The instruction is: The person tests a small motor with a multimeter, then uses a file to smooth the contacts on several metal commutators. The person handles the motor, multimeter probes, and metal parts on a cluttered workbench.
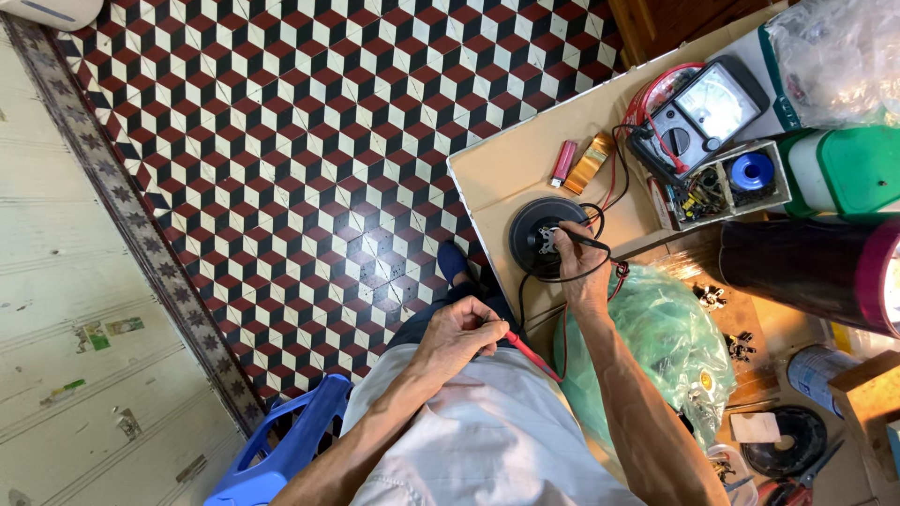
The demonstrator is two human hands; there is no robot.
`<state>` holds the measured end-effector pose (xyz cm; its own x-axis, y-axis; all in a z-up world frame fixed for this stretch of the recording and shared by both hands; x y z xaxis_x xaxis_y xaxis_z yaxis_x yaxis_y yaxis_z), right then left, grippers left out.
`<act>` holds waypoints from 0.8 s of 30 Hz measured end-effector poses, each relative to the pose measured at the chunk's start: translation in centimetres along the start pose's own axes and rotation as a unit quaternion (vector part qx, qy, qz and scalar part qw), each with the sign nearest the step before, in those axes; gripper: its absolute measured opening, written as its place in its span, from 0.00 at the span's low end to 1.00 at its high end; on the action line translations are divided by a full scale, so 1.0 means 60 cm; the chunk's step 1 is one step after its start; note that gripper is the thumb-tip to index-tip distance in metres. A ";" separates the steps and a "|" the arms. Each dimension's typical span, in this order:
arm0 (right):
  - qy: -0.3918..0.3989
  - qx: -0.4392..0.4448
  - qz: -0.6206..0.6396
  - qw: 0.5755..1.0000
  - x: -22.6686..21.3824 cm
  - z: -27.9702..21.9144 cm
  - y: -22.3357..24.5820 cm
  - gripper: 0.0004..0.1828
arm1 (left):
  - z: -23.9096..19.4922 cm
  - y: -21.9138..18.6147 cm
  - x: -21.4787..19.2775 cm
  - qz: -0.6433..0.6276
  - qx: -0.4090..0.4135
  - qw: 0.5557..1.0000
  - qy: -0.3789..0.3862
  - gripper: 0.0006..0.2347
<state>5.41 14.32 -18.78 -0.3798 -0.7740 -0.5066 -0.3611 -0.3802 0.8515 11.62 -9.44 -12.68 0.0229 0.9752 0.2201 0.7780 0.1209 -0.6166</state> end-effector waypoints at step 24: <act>-0.006 -0.047 -0.234 0.971 0.011 0.014 0.001 0.15 | -0.017 -0.003 -0.007 0.062 0.004 0.998 -0.022 0.06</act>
<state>4.40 14.21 -19.16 -0.2022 -0.4996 -0.8423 -0.4176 -0.7340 0.5356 12.07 -10.07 -11.89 0.0904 0.9900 0.1087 0.7654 0.0007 -0.6435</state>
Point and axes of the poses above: each hand's wrist, its own z-axis towards the middle knuckle, its own x-axis out of the palm, y = z × x, the point moved 7 cm from there along z, towards the middle knuckle, and after that the axes turned 12 degrees about -y, right-handed, at the moved point
